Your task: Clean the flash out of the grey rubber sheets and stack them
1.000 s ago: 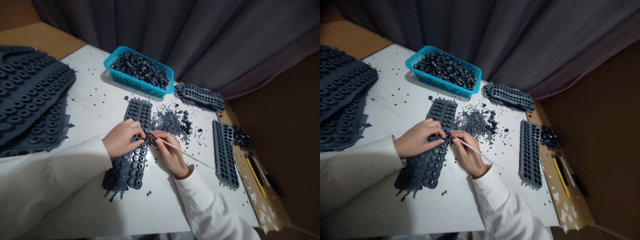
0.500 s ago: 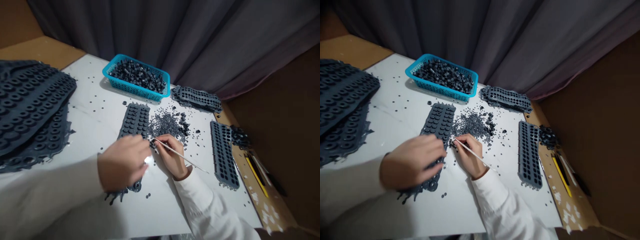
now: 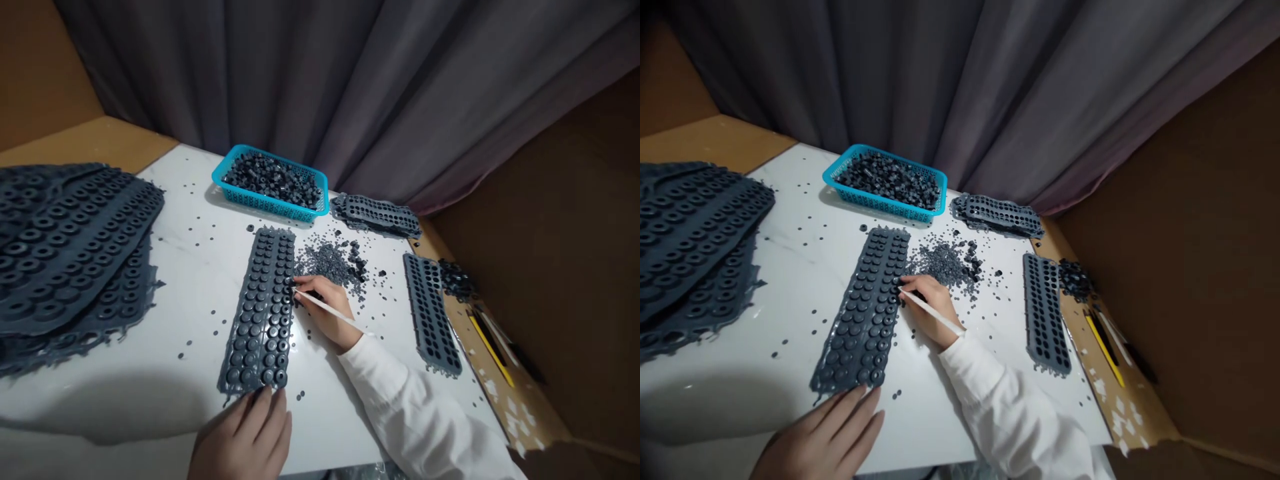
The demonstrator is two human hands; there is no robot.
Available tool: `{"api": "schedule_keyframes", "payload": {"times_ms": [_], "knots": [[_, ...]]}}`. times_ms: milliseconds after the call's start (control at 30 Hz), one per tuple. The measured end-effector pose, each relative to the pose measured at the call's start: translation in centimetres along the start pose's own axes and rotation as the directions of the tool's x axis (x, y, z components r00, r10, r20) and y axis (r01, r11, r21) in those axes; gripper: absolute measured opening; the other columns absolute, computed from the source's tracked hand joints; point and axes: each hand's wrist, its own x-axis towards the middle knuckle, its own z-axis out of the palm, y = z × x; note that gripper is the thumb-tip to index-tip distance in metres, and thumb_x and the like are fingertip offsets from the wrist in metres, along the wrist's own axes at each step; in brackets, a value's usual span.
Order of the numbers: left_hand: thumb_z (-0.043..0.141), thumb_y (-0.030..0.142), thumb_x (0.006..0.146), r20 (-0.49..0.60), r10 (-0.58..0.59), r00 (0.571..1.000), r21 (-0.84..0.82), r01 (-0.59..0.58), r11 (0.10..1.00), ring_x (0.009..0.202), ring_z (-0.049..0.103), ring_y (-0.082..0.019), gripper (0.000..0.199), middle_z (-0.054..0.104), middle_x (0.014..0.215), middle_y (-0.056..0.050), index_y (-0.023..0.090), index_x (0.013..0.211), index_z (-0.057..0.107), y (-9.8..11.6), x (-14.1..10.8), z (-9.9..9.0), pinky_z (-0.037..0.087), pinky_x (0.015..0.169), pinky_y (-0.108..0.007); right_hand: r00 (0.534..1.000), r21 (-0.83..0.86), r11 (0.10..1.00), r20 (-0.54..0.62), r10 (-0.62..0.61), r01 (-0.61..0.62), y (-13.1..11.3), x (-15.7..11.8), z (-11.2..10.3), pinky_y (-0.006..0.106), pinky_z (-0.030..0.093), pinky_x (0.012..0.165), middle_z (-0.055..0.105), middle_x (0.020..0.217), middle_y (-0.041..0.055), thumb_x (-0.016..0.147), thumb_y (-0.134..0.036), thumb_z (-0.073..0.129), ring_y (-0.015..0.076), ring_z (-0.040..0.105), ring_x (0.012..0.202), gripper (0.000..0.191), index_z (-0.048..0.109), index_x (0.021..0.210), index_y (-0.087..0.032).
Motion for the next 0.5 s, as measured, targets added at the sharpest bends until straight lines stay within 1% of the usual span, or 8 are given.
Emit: {"api": "schedule_keyframes", "payload": {"times_ms": [100,200,267,367,433,500], "knots": [[0.036,0.017,0.090,0.001,-0.013,1.000,-0.001,0.013,1.000,0.085,0.063,-0.018,0.035,0.073,0.090,0.000,0.024,0.083,0.069,0.3,-0.3,0.4,0.040,0.081,-0.030,1.000,-0.030,0.999,0.018,-0.019,0.019,0.1,0.0,0.3,0.035,0.051,0.083,0.069,0.100,0.0109,0.087,-0.023,0.055,0.0191,0.064,0.098,0.007,0.061,0.085,-0.019],[0.040,0.020,0.090,0.009,-0.033,0.999,0.011,0.033,0.999,0.086,0.064,-0.018,0.029,0.073,0.091,0.001,0.025,0.085,0.069,0.4,-0.8,0.9,0.041,0.080,-0.031,0.993,-0.090,0.992,0.078,-0.085,0.092,0.4,0.1,0.2,0.036,0.051,0.087,0.067,0.109,0.0124,0.088,-0.022,0.053,0.0187,0.063,0.102,0.009,0.060,0.085,-0.019],[0.043,0.023,0.089,0.007,-0.021,1.000,0.018,0.021,1.000,0.086,0.063,-0.018,0.025,0.073,0.091,0.000,0.025,0.086,0.068,0.4,-1.1,1.2,0.042,0.079,-0.031,0.978,-0.133,0.978,0.151,-0.141,0.162,0.8,0.3,0.0,0.036,0.050,0.090,0.065,0.115,0.0130,0.090,-0.021,0.050,0.0184,0.060,0.107,0.011,0.060,0.087,-0.018],[0.045,0.025,0.088,-0.001,0.018,1.000,0.035,-0.018,0.999,0.087,0.061,-0.019,0.022,0.072,0.091,0.000,0.024,0.088,0.067,0.4,-1.4,1.6,0.041,0.080,-0.032,0.939,-0.220,0.931,0.253,-0.234,0.292,1.7,0.7,-0.3,0.036,0.049,0.093,0.063,0.119,0.0119,0.092,-0.021,0.047,0.0187,0.058,0.112,0.015,0.061,0.095,-0.018],[0.044,0.024,0.089,-0.014,0.041,0.999,0.047,-0.040,0.998,0.088,0.059,-0.019,0.022,0.071,0.091,-0.001,0.022,0.089,0.065,0.3,-1.5,1.6,0.039,0.081,-0.032,0.918,-0.288,0.889,0.286,-0.275,0.356,2.1,1.1,-0.4,0.036,0.050,0.092,0.063,0.120,0.0106,0.093,-0.022,0.045,0.0191,0.059,0.110,0.018,0.061,0.099,-0.019],[0.041,0.021,0.090,-0.023,0.052,0.998,0.048,-0.051,0.998,0.089,0.057,-0.018,0.023,0.070,0.091,-0.001,0.020,0.090,0.064,0.2,-1.5,1.6,0.037,0.082,-0.032,0.914,-0.334,0.864,0.284,-0.290,0.378,2.4,1.5,-0.4,0.036,0.051,0.091,0.062,0.121,0.0098,0.094,-0.023,0.044,0.0192,0.060,0.107,0.019,0.062,0.098,-0.019]]}}
